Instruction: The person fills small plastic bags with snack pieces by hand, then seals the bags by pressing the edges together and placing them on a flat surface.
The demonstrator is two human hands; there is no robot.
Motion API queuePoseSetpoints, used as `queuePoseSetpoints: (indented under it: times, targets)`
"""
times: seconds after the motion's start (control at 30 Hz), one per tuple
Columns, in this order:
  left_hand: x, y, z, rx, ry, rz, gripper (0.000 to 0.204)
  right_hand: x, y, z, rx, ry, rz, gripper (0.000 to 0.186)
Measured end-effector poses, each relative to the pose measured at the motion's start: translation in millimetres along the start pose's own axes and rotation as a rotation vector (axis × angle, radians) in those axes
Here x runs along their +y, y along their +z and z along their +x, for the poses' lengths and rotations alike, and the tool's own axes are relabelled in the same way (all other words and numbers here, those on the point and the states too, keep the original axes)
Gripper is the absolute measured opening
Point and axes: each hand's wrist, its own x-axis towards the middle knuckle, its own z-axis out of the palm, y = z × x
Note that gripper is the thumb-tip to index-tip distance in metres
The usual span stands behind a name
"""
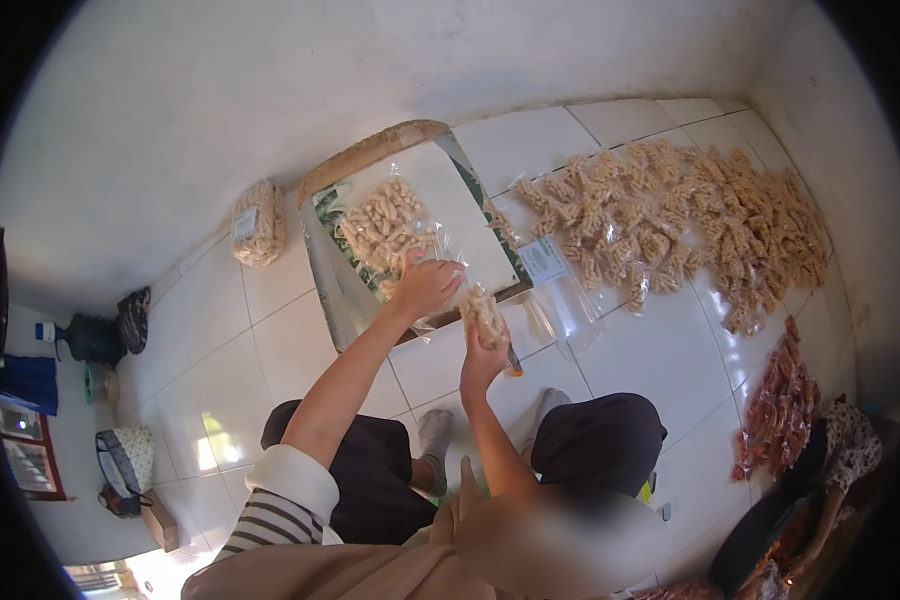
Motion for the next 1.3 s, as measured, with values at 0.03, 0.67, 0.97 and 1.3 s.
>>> queuePoseSetpoints:
  times: [0.03, 0.67, 0.97, 1.3]
  targets:
    - [-1.1, -0.8, -1.2, -0.007, -0.01, 0.0, 0.019, -3.4, 5.5, -2.7, -0.008, -0.026, 0.022, 0.046]
    - [19.3, 3.2, 1.4, -0.109, -0.128, -0.323, 0.027, 26.9, 14.6, 27.7, -0.511, -0.351, -0.216, 0.062]
    - [-34.0, -13.3, 2.8, 0.163, -0.251, -0.433, 0.033, 23.5, 40.9, 30.7, -0.514, -0.486, -0.271, 0.068]
    - [-85.3, -8.4, -3.1, 0.069, -0.546, 0.134, 0.042, 26.7, 54.5, 41.7, -0.463, -0.535, -0.591, 0.072]
